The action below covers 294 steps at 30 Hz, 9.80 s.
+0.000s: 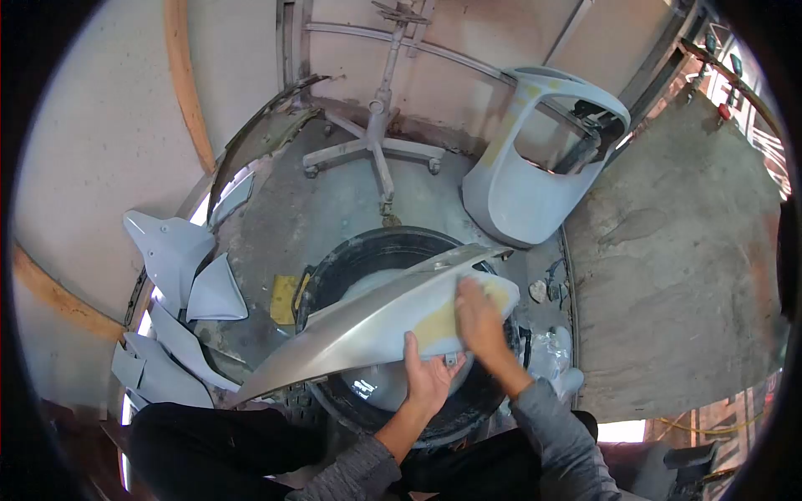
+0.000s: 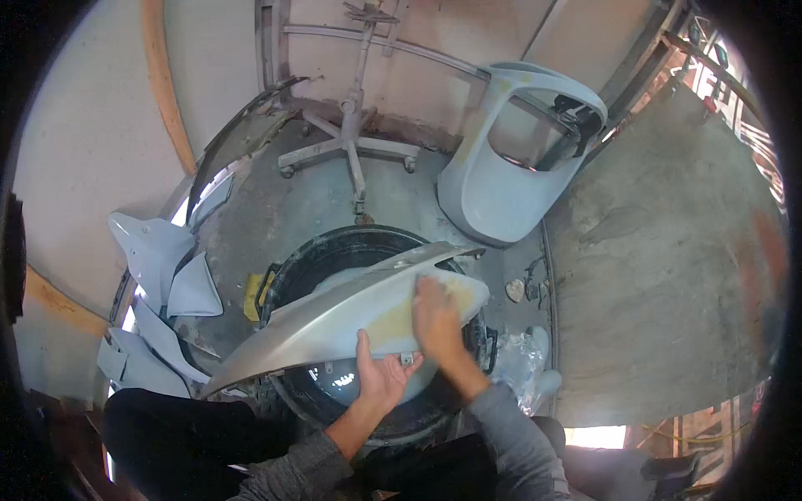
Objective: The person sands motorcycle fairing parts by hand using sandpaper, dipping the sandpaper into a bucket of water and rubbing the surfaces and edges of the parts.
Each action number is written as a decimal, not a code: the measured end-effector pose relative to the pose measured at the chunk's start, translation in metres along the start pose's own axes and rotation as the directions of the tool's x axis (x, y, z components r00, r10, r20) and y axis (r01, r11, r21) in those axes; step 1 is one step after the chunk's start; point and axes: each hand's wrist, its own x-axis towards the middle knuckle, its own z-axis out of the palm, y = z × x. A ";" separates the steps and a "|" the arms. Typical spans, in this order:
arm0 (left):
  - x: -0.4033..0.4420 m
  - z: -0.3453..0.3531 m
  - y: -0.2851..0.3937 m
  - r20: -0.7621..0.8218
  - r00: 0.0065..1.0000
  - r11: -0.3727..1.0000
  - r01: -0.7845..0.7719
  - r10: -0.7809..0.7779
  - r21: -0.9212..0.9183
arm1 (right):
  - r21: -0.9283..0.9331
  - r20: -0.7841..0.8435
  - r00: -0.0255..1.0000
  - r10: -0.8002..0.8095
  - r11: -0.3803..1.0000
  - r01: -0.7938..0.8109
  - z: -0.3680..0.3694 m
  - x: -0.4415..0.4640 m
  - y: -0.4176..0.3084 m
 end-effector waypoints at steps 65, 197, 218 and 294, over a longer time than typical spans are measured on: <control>-0.003 0.001 0.004 0.068 0.997 0.999 0.036 -0.035 -0.011 | -0.160 0.010 0.996 0.093 0.983 -0.091 0.013 -0.005 0.026; 0.005 0.002 0.017 0.120 0.985 0.991 0.130 -0.127 -0.015 | -0.028 0.288 0.874 0.391 0.916 -0.400 -0.012 0.010 -0.012; 0.010 -0.013 0.009 0.252 0.967 0.999 0.027 -0.037 0.042 | -0.092 0.389 0.915 0.106 0.993 -0.076 -0.007 -0.016 -0.048; -0.059 -0.022 0.095 -0.281 0.960 0.943 0.076 0.019 0.325 | -0.118 0.328 0.944 0.015 0.993 0.025 -0.012 -0.025 -0.093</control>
